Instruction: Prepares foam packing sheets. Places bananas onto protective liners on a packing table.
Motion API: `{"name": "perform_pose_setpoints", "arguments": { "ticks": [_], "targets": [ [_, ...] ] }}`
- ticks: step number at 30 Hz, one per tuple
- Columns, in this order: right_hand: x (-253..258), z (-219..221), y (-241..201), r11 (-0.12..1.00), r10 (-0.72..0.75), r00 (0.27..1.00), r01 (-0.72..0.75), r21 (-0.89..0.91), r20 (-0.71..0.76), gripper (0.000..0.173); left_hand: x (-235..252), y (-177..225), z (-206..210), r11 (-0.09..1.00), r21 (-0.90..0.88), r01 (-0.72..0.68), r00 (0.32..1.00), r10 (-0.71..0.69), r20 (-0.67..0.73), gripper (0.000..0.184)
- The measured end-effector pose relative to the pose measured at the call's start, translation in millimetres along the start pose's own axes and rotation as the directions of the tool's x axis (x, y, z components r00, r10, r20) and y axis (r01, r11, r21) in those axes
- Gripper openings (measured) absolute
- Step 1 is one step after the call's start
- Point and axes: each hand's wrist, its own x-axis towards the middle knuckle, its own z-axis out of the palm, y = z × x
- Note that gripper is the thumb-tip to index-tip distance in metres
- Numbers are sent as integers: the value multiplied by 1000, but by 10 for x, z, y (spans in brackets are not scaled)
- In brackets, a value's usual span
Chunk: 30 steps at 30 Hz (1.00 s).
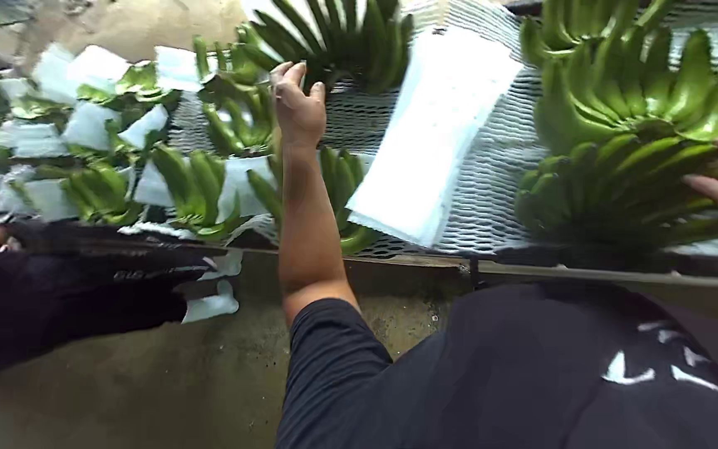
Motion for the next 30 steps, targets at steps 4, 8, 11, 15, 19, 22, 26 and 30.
{"name": "perform_pose_setpoints", "arguments": {
  "ticks": [4,8,11,15,19,22,26,30],
  "targets": [
    [653,-532,-1252,781,543,772,-609,140,330,58,-583,1122,513,940,-125,-317,805,337,488,43],
    [721,-528,-1095,838,460,786,-539,91,414,57,-791,1484,1261,940,155,-304,754,138,642,66],
    [765,-498,-998,872,393,806,-480,99,443,58,-942,1526,1585,910,309,-276,769,16,640,87],
    [751,-480,-848,901,278,846,-394,183,454,57,-957,1257,1798,938,296,-182,835,-11,550,71],
    [722,-474,-758,893,245,851,-384,233,464,56,-955,1108,1747,969,223,-112,875,-11,484,52],
    [734,-468,-743,885,241,836,-398,241,493,53,-1030,1111,1772,949,299,-97,901,-44,431,68],
    [728,-437,-684,885,234,846,-389,254,479,54,-1134,1073,1973,934,335,-127,886,-45,462,57],
    [734,-418,-670,895,211,851,-366,255,482,59,-1204,1103,2137,877,446,-178,873,-69,483,42]
  ]
}}
